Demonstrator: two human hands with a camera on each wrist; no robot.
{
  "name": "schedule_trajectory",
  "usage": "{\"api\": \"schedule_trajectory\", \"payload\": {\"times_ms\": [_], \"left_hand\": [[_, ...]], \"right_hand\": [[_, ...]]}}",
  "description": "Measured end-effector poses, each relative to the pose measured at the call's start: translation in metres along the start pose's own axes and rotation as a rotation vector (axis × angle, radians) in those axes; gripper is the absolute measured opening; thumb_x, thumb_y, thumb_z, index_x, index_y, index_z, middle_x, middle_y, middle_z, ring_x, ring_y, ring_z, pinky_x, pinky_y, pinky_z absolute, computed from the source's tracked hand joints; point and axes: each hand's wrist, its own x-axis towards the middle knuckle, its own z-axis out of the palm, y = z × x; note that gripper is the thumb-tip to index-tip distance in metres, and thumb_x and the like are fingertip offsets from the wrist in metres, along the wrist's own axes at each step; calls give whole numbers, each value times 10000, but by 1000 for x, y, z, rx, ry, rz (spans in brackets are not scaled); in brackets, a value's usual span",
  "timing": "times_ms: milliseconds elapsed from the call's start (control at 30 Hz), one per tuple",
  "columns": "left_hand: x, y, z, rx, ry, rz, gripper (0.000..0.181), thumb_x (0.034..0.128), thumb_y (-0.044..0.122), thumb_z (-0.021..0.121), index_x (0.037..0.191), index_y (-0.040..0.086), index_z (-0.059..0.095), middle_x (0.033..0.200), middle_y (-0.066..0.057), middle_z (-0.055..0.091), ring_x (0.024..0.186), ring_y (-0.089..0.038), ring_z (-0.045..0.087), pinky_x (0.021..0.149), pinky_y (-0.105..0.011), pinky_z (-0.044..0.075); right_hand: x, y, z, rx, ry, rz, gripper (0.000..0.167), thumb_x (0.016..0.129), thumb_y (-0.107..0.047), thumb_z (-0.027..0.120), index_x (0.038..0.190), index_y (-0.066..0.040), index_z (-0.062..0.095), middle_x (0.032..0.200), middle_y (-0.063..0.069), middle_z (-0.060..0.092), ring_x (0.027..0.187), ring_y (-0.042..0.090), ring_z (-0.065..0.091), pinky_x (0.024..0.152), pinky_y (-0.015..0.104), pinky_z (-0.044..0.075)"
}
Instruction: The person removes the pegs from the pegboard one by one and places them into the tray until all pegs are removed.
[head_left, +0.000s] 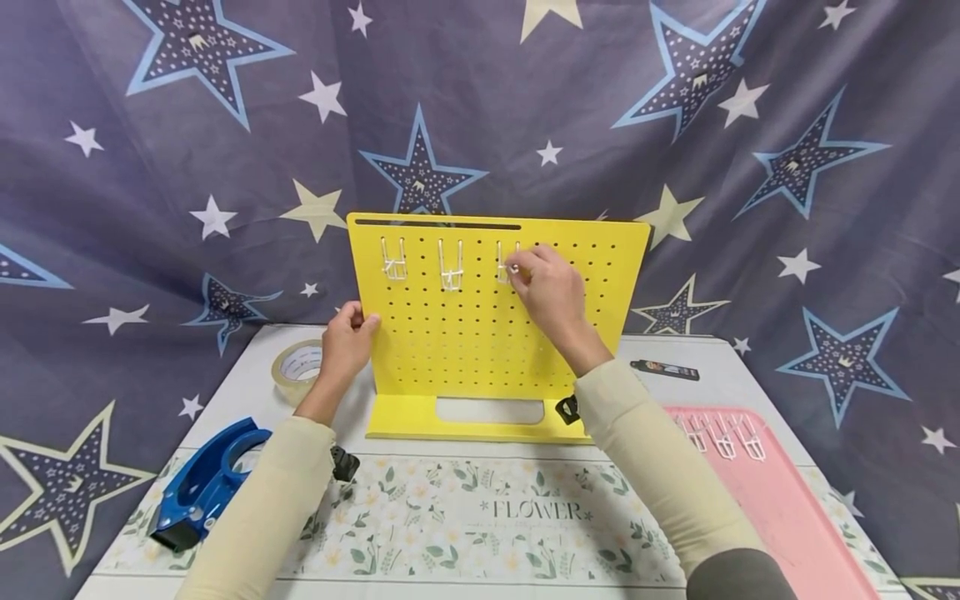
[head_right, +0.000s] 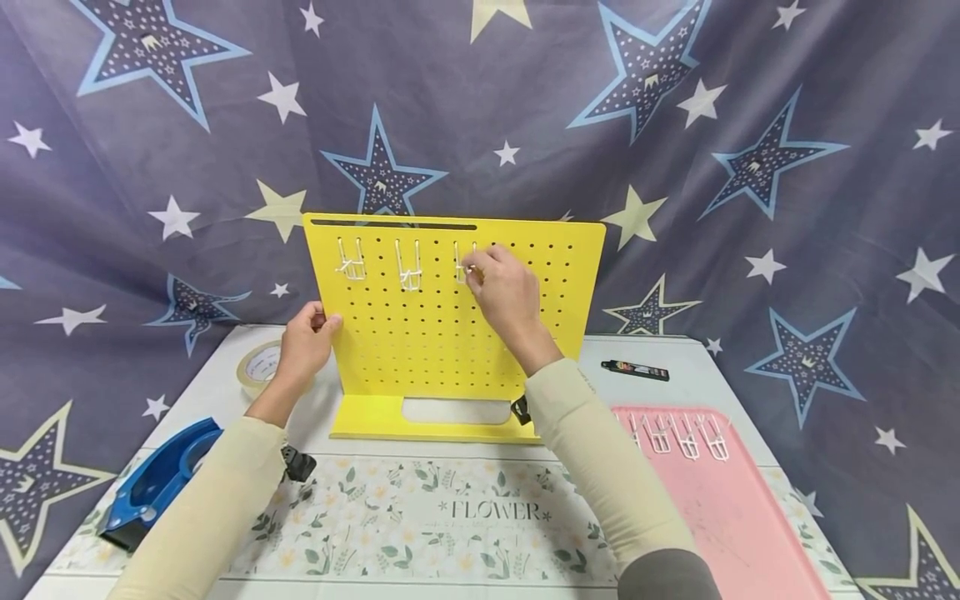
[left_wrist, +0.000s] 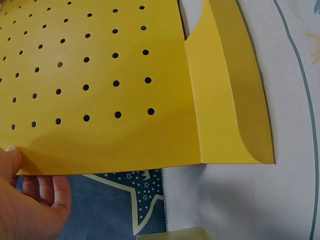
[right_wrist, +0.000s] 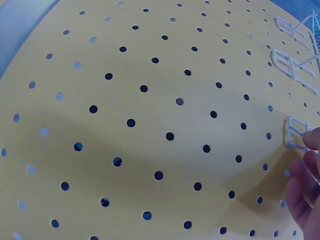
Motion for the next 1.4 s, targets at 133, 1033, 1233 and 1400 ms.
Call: {"api": "schedule_trajectory", "payload": {"times_ms": [133,1033,1233,1400], "left_hand": [[-1,-2,0,-1,-4,-4,252,1056,263,551,1221,73,567,1141,-144,604,1046,-287,567,895,-381,467],[-1,-4,2,-11,-7,12,247,1052,264,562,1220,85,591,1152,-141,646,1049,-280,602,887,-366,476],[0,-2,0,-17,-9,9,240,1050,268,564,1207,87,585,1137,-135,639,1024,-272,591,853,-353,472],[0,-1,-1,-4,-8,18,242,1051,264,557,1208,82,586,1121,-133,635,1006,-272,589,840,-342,468]], "right_hand": [[-1,-2,0,-1,21,-16,97,954,-205,723,975,-145,796,864,34,704,695,183,642,546,304,485],[-55,40,-55,97,-74,53,60,854,-108,814,900,-132,783,872,26,715,713,194,679,617,328,530],[-80,69,-77,56,-218,126,60,846,-122,824,891,-140,789,836,27,721,690,189,659,622,343,502],[-101,89,-95,67,-314,160,62,851,-117,813,897,-154,797,822,30,736,690,181,658,644,329,491]]}}
